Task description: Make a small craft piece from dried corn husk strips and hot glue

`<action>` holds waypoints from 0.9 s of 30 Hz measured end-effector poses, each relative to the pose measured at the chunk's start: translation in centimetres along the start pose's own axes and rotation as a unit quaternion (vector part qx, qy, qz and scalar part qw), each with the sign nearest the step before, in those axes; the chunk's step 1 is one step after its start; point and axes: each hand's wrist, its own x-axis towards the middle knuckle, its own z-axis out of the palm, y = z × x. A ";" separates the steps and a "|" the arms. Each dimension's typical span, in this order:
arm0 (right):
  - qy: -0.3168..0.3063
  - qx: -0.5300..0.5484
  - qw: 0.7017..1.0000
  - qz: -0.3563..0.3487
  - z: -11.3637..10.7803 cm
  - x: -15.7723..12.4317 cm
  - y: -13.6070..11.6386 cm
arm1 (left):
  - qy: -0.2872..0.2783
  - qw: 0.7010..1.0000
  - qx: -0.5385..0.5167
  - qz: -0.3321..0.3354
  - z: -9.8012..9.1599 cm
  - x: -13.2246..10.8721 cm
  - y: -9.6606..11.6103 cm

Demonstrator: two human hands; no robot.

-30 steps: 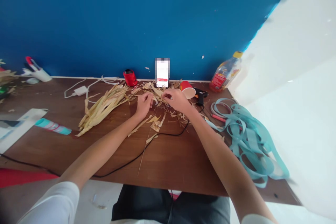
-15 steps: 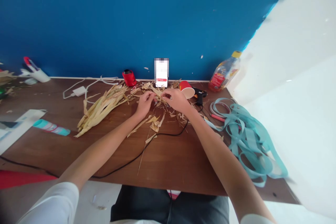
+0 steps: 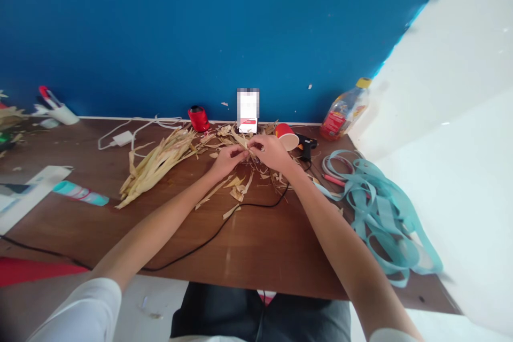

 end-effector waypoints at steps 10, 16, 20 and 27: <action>0.005 0.003 1.000 0.003 0.1 0.1 0.0 | -0.008 0.998 -0.053 -0.020 0.2 0.0 -0.3; 0.000 0.013 1.000 0.005 0.1 -0.1 -0.2 | -0.004 0.998 -0.066 -0.021 0.1 0.1 -0.5; -0.014 0.029 0.999 0.001 -0.1 -0.1 -0.2 | -0.014 0.998 -0.051 -0.017 0.0 0.0 -0.3; -0.022 0.087 0.996 0.021 -0.1 -0.1 -0.4 | -0.020 0.998 -0.060 -0.015 0.0 0.0 -0.5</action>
